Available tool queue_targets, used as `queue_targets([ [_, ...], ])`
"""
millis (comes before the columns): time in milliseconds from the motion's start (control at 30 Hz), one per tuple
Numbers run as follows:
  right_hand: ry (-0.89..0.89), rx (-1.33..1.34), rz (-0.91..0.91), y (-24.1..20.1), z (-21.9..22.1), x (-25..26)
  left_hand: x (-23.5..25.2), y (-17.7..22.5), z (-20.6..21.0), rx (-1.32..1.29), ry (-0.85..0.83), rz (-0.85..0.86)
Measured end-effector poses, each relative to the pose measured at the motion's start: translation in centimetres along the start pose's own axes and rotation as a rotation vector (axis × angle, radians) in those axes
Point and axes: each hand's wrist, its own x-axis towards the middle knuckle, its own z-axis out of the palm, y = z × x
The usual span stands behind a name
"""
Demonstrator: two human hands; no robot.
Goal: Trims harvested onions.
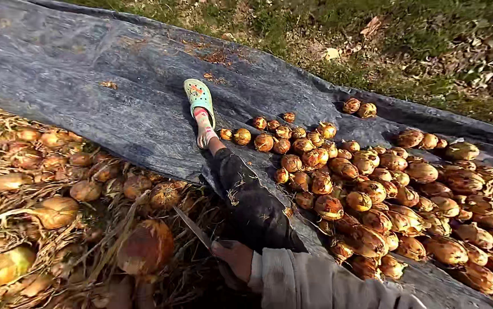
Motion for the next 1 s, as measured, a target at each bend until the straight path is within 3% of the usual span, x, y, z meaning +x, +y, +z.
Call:
queue_targets([
  [67,-0.057,-0.028,0.023,0.5,0.4,0.6,-0.3,0.6,1.3,0.077,0.061,0.188],
  [167,-0.032,0.054,0.052,1.4,1.4,1.2,-2.9,0.3,4.2,0.13,-0.046,0.396],
  [233,0.052,0.233,0.206,2.8,1.9,1.7,-5.8,0.9,5.0,0.082,-0.267,0.327],
  [333,0.087,0.266,0.342,4.1,2.5,2.1,-6.9,0.8,6.1,0.045,-0.375,0.207],
  [400,0.056,0.258,0.201,3.0,1.4,1.3,-5.4,1.0,7.3,0.01,-0.316,0.211],
  [467,0.095,0.243,-0.188,2.0,0.0,0.7,-1.6,1.6,8.3,-0.013,-0.128,0.329],
  [533,0.257,0.214,-0.565,0.5,-1.6,0.7,3.4,2.8,8.2,-0.041,-0.041,0.345],
  [633,0.468,0.187,-0.801,-3.7,-5.2,-1.2,9.4,3.6,7.5,-0.039,-0.322,0.114],
  [667,0.525,0.156,-0.85,-4.7,-6.7,-1.5,10.4,3.0,8.2,-0.001,-0.415,0.108],
  [767,0.499,0.14,-0.903,-5.1,-9.8,-2.0,10.3,2.0,12.4,0.165,-0.847,0.335],
  [867,0.414,0.209,-0.788,-3.0,-8.8,-1.6,8.3,3.0,17.5,0.299,-1.267,0.532],
  [1000,0.323,0.261,-0.573,-1.0,-6.1,-1.2,8.9,3.0,20.3,0.422,-1.375,0.392],
])
